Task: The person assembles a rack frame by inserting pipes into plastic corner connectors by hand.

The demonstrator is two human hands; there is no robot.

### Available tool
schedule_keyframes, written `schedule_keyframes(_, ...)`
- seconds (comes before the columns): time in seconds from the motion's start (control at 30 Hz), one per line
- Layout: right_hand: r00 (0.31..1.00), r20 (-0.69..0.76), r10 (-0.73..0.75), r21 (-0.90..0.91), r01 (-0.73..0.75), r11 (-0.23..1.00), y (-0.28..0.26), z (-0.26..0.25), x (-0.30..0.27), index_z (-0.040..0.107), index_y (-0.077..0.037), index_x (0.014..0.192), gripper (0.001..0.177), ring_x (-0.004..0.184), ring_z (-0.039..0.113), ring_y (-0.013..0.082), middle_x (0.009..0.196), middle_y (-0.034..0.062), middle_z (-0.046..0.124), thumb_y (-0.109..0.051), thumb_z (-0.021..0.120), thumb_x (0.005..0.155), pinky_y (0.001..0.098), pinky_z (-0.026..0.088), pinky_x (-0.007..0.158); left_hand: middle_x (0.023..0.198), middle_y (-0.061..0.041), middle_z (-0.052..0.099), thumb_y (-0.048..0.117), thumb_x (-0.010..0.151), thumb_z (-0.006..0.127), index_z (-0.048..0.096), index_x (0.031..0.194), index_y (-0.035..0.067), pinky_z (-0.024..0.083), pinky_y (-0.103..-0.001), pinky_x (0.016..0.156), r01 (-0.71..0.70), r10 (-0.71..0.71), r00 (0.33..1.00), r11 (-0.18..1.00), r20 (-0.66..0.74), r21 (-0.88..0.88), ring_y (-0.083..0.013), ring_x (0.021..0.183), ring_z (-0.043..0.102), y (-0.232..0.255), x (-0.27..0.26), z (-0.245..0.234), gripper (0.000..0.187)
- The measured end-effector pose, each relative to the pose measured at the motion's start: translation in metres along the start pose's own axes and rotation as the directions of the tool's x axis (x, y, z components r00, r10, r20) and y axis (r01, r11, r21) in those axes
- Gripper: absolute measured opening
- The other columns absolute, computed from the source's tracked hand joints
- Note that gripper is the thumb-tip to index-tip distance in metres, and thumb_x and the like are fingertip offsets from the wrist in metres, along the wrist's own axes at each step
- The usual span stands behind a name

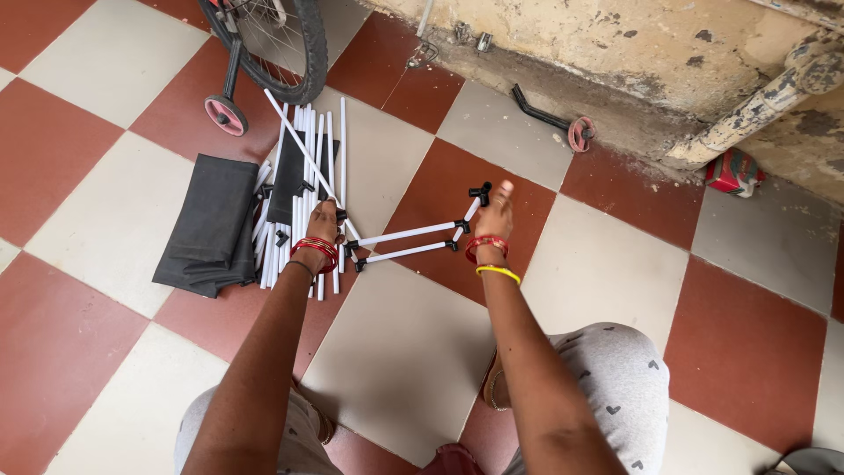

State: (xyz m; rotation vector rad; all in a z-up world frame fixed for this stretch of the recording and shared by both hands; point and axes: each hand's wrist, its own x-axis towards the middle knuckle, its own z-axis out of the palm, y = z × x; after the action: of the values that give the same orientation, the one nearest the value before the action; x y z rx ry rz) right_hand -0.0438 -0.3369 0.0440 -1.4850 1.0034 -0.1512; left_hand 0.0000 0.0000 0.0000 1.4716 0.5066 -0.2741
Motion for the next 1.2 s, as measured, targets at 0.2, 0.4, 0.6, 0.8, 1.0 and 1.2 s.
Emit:
schedule_keyframes(0.2, 0.927, -0.301, -0.225, 0.054, 0.252, 0.966, 0.103, 0.026, -0.017, 0.059, 0.001, 0.117, 0.039, 0.102, 0.064, 0.0304, 0.114, 0.0179, 0.065, -0.036, 0.048, 0.109, 0.0431, 0.051, 0.091, 0.076, -0.001, 0.051, 0.048, 0.100, 0.045, 0.057, 0.100, 0.013, 0.043, -0.029, 0.049, 0.094, -0.092, 0.995, 0.994, -0.026, 0.057, -0.0116, 0.060, 0.045, 0.021, -0.027, 0.003, 0.038)
schedule_keyframes(0.4, 0.881, 0.168, -0.443, -0.229, 0.472, 0.851, 0.150, 0.067, -0.048, 0.068, -0.008, 0.113, 0.024, 0.107, 0.067, 0.0281, 0.112, 0.0122, 0.067, -0.012, 0.050, 0.097, 0.0414, 0.056, 0.097, 0.073, -0.001, 0.049, 0.047, 0.101, 0.047, 0.059, 0.095, 0.011, 0.038, -0.030, 0.047, 0.001, -0.002, 1.000, 1.000, 0.016, 0.029, -0.0114, 0.059, 0.043, 0.011, -0.025, 0.001, 0.039)
schedule_keyframes(0.6, 0.651, 0.567, -0.505, -0.370, 0.749, 0.550, 0.140, 0.100, -0.080, 0.059, -0.009, 0.133, 0.037, 0.128, 0.057, 0.0324, 0.144, 0.0113, 0.058, -0.017, 0.059, 0.097, 0.0454, 0.046, 0.111, 0.074, 0.001, 0.053, 0.052, 0.101, 0.042, 0.061, 0.099, 0.014, 0.043, -0.027, 0.049, -0.029, 0.030, 1.000, 0.990, -0.007, 0.140, -0.0070, 0.060, 0.049, 0.013, -0.029, 0.005, 0.043)
schedule_keyframes(0.8, 0.382, 0.844, -0.376, -0.346, 0.924, 0.163, 0.164, 0.145, -0.072, 0.023, -0.001, 0.160, 0.072, 0.156, 0.014, 0.0373, 0.170, 0.0193, 0.014, -0.025, 0.059, 0.103, 0.0486, 0.017, 0.126, 0.074, 0.000, 0.053, 0.060, 0.100, 0.041, 0.060, 0.102, 0.010, 0.042, -0.029, 0.051, -0.007, 0.010, 1.000, 0.994, -0.029, 0.109, -0.0114, 0.059, 0.046, 0.026, -0.039, 0.011, 0.053)
schedule_keyframes(1.0, 0.435, 0.874, -0.215, -0.431, 0.900, 0.068, 0.140, 0.134, -0.098, 0.001, -0.005, 0.163, 0.093, 0.158, -0.001, 0.0372, 0.172, 0.0142, -0.005, -0.027, 0.063, 0.097, 0.0495, 0.013, 0.127, 0.073, -0.002, 0.047, 0.063, 0.103, 0.041, 0.057, 0.100, 0.003, 0.038, -0.032, 0.053, -0.024, 0.026, 0.999, 0.996, -0.026, 0.087, -0.0161, 0.062, 0.041, 0.014, -0.030, 0.017, 0.062)
schedule_keyframes(1.2, 0.485, 0.872, -0.063, -0.485, 0.874, 0.027, 0.118, 0.129, -0.109, -0.008, -0.009, 0.162, 0.096, 0.158, -0.010, 0.0341, 0.171, 0.0095, -0.011, -0.029, 0.062, 0.099, 0.0498, 0.010, 0.127, 0.088, 0.002, 0.065, 0.068, 0.107, 0.040, 0.063, 0.118, 0.003, 0.044, -0.023, 0.077, -0.273, 0.275, 0.961, 0.952, 0.004, 0.137, -0.0107, 0.085, 0.060, 0.033, -0.057, 0.024, 0.070)
